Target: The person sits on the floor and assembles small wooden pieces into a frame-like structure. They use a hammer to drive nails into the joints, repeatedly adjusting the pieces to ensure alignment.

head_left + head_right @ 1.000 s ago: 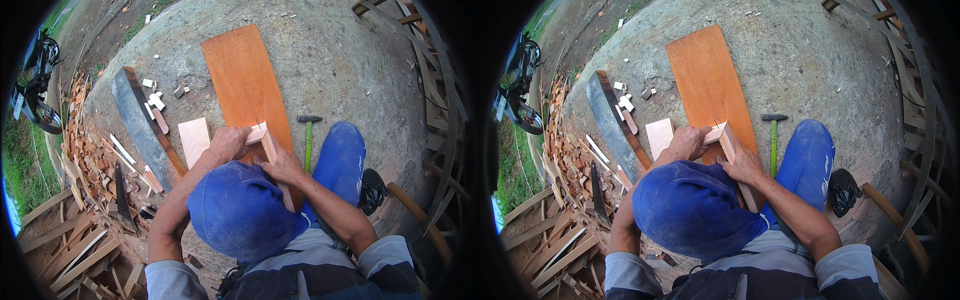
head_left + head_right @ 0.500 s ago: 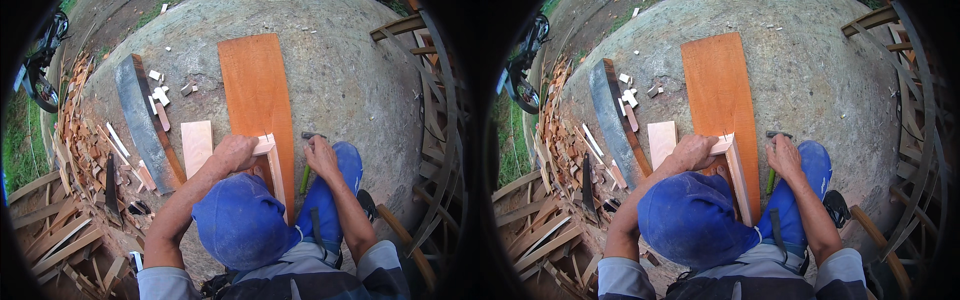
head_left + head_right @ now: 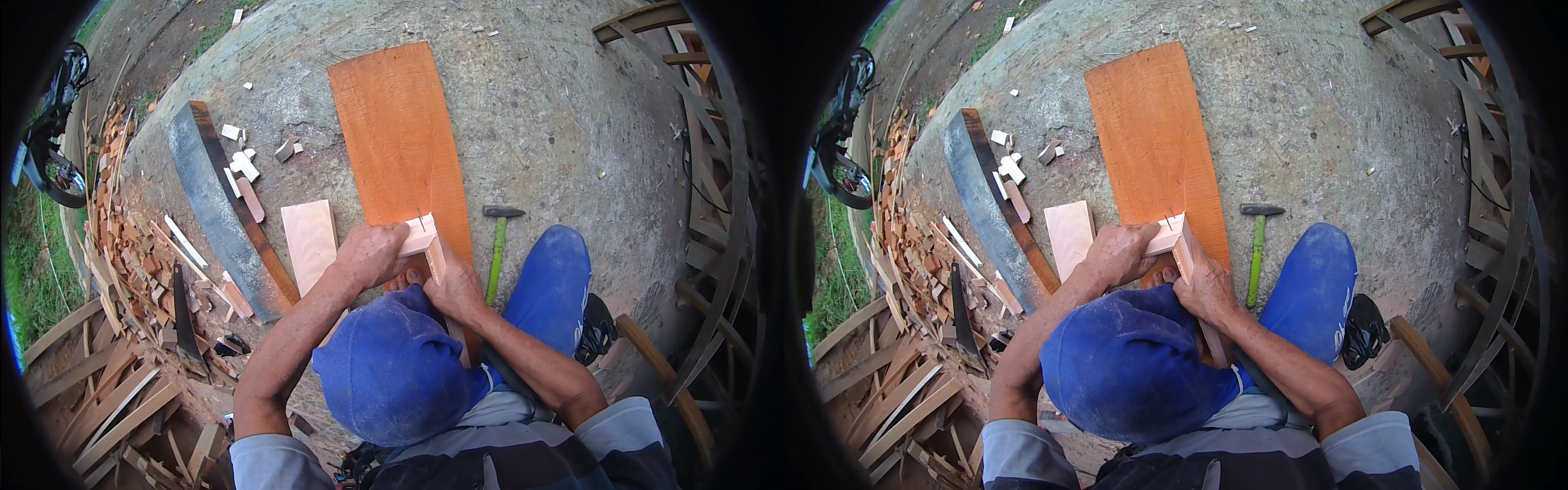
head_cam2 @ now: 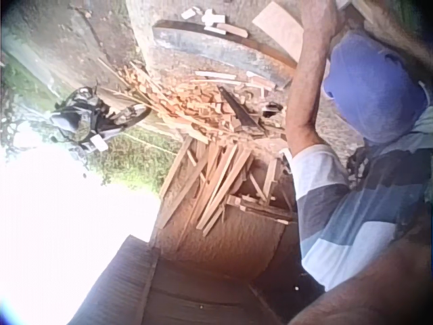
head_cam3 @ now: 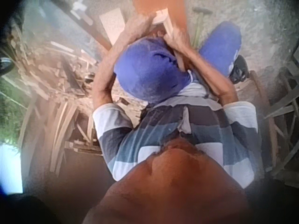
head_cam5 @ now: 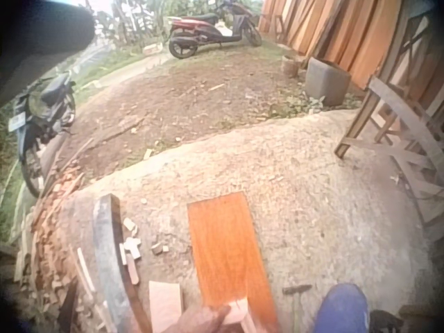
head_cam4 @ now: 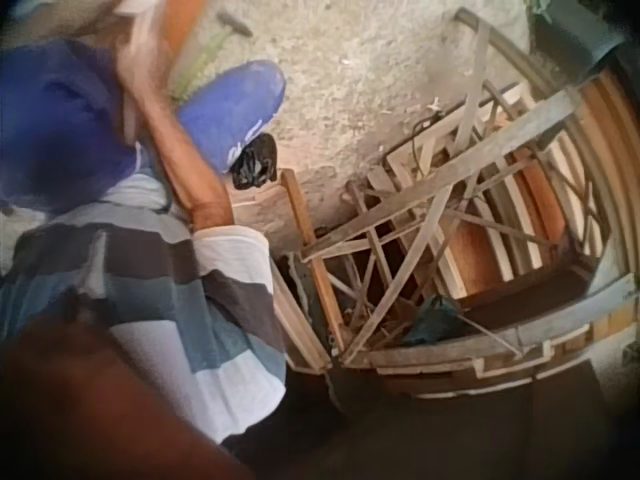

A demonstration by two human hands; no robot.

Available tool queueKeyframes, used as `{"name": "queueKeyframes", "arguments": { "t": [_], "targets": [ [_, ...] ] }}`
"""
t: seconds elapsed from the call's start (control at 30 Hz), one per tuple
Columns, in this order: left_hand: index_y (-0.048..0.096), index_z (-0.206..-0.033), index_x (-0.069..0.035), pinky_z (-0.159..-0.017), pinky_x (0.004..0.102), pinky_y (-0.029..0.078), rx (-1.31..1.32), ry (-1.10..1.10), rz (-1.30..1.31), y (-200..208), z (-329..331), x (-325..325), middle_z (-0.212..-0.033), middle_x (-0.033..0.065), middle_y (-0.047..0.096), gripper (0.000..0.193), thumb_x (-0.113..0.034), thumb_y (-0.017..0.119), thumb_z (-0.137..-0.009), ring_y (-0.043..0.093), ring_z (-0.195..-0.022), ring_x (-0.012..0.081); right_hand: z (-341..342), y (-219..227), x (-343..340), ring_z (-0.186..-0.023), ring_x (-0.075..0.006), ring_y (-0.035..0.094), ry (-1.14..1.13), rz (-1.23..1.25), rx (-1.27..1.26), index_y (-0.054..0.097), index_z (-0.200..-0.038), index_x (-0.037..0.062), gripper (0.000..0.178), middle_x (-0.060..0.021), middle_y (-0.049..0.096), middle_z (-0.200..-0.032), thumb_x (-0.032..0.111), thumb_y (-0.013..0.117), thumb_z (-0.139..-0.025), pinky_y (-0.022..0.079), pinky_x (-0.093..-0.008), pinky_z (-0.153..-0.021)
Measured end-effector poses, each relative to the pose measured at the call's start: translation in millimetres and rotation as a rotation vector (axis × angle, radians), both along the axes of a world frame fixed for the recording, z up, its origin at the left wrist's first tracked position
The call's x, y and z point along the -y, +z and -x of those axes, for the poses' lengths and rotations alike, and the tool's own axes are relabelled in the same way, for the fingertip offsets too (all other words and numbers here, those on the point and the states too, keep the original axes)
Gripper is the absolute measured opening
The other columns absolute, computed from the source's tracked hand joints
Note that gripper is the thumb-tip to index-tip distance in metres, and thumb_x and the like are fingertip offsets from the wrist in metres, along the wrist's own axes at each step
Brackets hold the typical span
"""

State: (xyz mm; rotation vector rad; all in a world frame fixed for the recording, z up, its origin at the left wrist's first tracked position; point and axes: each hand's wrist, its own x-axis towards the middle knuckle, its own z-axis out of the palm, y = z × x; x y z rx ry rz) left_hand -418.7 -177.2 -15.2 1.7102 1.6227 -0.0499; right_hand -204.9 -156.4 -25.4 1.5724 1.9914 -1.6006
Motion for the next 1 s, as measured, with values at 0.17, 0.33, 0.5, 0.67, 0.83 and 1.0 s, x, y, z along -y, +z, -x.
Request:
{"name": "queueKeyframes", "arguments": {
  "t": [0.17,0.33,0.5,0.67,0.83,1.0],
  "targets": [
    [0.060,-0.105,-0.005,-0.080,0.0497,0.058,0.107,0.109,-0.023,2,-5,4,-0.102,0.0193,0.074,0.029,-0.022,0.072,-0.085,0.073,-0.094,0.0396,0,3,2,-0.109,-0.0462,0.069,-0.012,-0.026,0.001,0.031,-0.161,0.0084,0.086,-0.0283,0.070,-0.120,0.023,0.073,-0.087,0.055,-0.0543,-0.096],
    [0.054,-0.107,-0.001,-0.080,0.0478,0.060,0.139,0.081,-0.047,-2,-3,0,-0.108,0.0182,0.069,0.042,-0.024,0.078,-0.082,0.072,-0.104,0.0359,1,7,-5,-0.111,-0.0446,0.070,0.019,-0.043,0.023,0.030,-0.161,0.0086,0.089,-0.0270,0.069,-0.124,0.018,0.071,-0.083,0.056,-0.0514,-0.096],
    [0.052,-0.113,0.001,-0.083,0.0455,0.061,0.166,0.077,0.018,-4,-3,0,-0.112,0.0185,0.068,0.051,-0.026,0.079,-0.080,0.070,-0.111,0.0330,1,6,-1,-0.108,-0.0478,0.068,-0.021,0.001,0.026,0.032,-0.161,0.0102,0.091,-0.0292,0.068,-0.122,0.009,0.064,-0.077,0.056,-0.0523,-0.095],
    [0.054,-0.110,0.000,-0.085,0.0472,0.060,0.182,0.130,-0.012,-4,-5,0,-0.108,0.0199,0.069,0.047,-0.028,0.077,-0.081,0.071,-0.107,0.0374,0,6,-2,-0.112,-0.0477,0.066,-0.010,-0.015,0.031,0.031,-0.161,0.0119,0.091,-0.0257,0.068,-0.125,0.011,0.065,-0.077,0.055,-0.0529,-0.097],
    [0.055,-0.113,0.002,-0.086,0.0468,0.059,0.184,0.124,0.040,1,-3,-1,-0.111,0.0196,0.069,0.052,-0.024,0.080,-0.077,0.070,-0.111,0.0363,3,14,-8,-0.113,-0.0488,0.065,0.001,0.077,0.053,0.031,-0.161,0.0132,0.090,-0.0291,0.067,-0.123,0.013,0.066,-0.078,0.054,-0.0531,-0.099],
    [0.058,-0.112,0.002,-0.088,0.0481,0.059,0.178,0.133,0.119,8,-3,-5,-0.112,0.0222,0.070,0.050,-0.023,0.081,-0.075,0.070,-0.111,0.0379,6,19,-10,-0.111,-0.0508,0.066,0.025,0.096,0.087,0.032,-0.159,0.0117,0.088,-0.0322,0.067,-0.118,0.013,0.067,-0.078,0.053,-0.0536,-0.099]
  ]
}}
